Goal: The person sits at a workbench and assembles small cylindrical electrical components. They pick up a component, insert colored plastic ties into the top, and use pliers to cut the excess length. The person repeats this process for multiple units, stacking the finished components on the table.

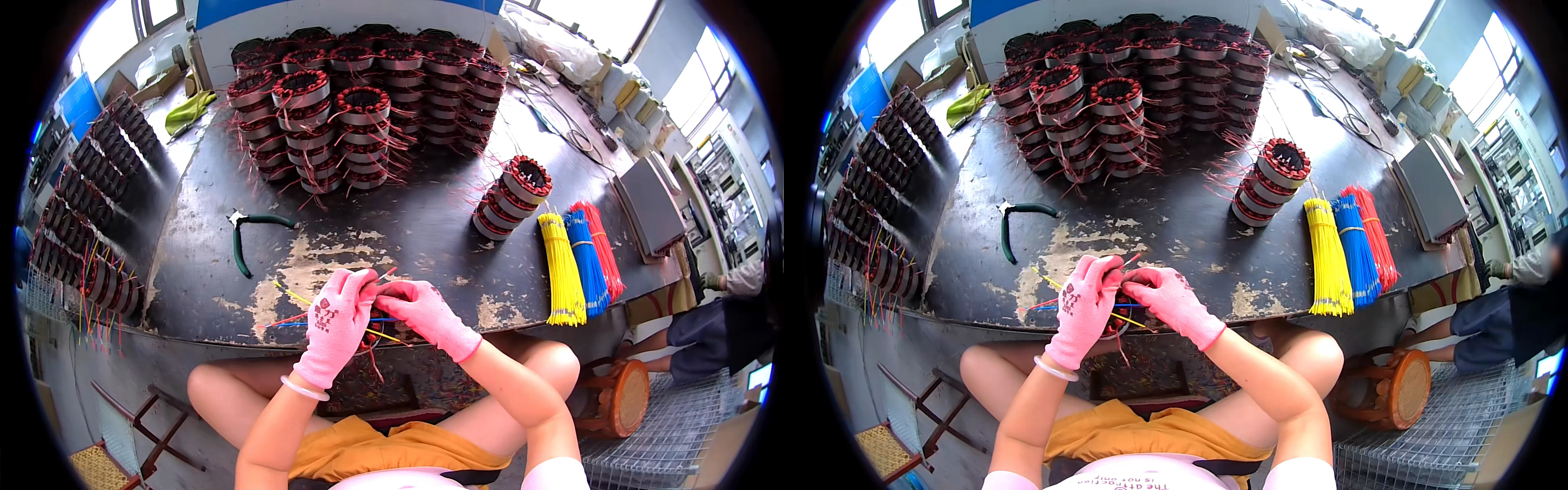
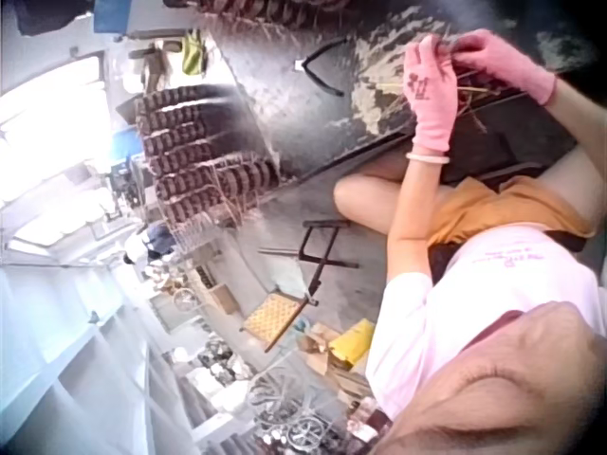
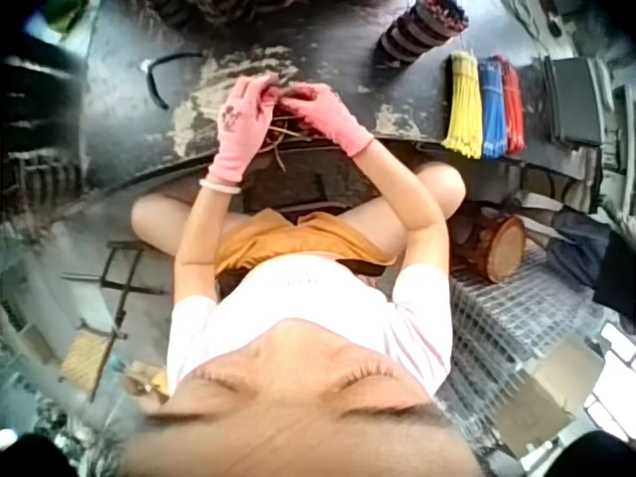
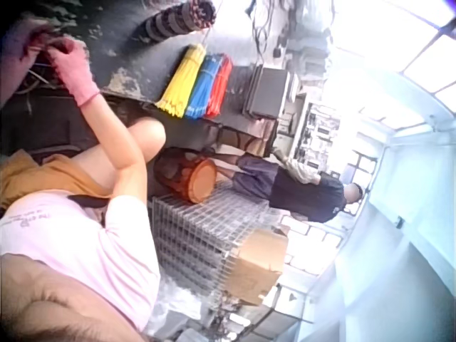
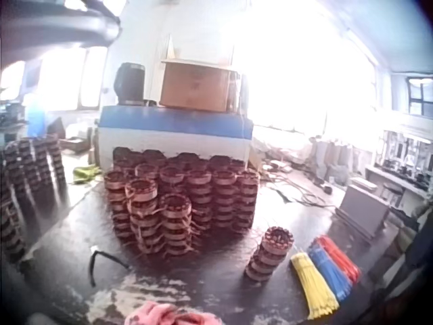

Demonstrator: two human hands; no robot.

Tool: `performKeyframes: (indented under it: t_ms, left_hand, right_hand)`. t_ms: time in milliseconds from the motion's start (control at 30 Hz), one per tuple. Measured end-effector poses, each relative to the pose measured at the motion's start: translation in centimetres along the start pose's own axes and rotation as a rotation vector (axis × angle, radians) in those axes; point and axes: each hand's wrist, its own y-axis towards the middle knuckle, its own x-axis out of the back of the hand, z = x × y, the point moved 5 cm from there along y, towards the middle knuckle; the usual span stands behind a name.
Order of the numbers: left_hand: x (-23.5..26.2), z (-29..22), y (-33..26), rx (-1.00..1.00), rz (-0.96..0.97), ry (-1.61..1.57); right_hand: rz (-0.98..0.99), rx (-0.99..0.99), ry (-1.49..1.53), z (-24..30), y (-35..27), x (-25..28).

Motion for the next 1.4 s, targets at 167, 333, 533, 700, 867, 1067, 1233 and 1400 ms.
performKeyframes:
  t_ms: [167, 333, 533, 700, 867, 1067, 1233, 1400]
  left_hand:
    - [0.0, 0.3, -0.1, -0.023, 0.051, 0.012]
    - [0.0, 0.2, 0.0, -0.075, 0.177, -0.012]
    - [0.0, -0.5, 0.3, -0.174, 0.279, 0.053]
    - [0.7, -2.2, 1.0, -0.244, 0.33, 0.189]
    - [0.7, -2.8, 0.8, -0.207, 0.343, 0.225]
    - [0.0, -2.9, -0.1, -0.161, 0.289, 0.128]
    - [-1.5, -2.6, -0.5, -0.163, 0.249, 0.063]
    - [-1.2, -1.9, -0.8, -0.119, 0.267, 0.071]
  right_hand:
    - [-0.193, 0.116, -0.063, 0.1, -1.2, 0.4]
    - [-0.316, 0.365, -0.36, 2.3, -4.3, 1.5]
    - [-0.348, 0.469, -0.379, 3.1, -4.9, 2.4]
    - [-0.108, 0.134, -0.198, 3.7, -4.1, 2.6]
    - [-0.058, 0.188, -0.176, 3.9, -3.7, 2.5]
    - [-0.016, 0.182, -0.174, 3.3, -2.9, 3.1]
    - [0.158, -0.109, 0.292, -1.7, -0.7, 3.3]
    - [-0.147, 0.264, -0.356, 3.3, -4.4, 4.1]
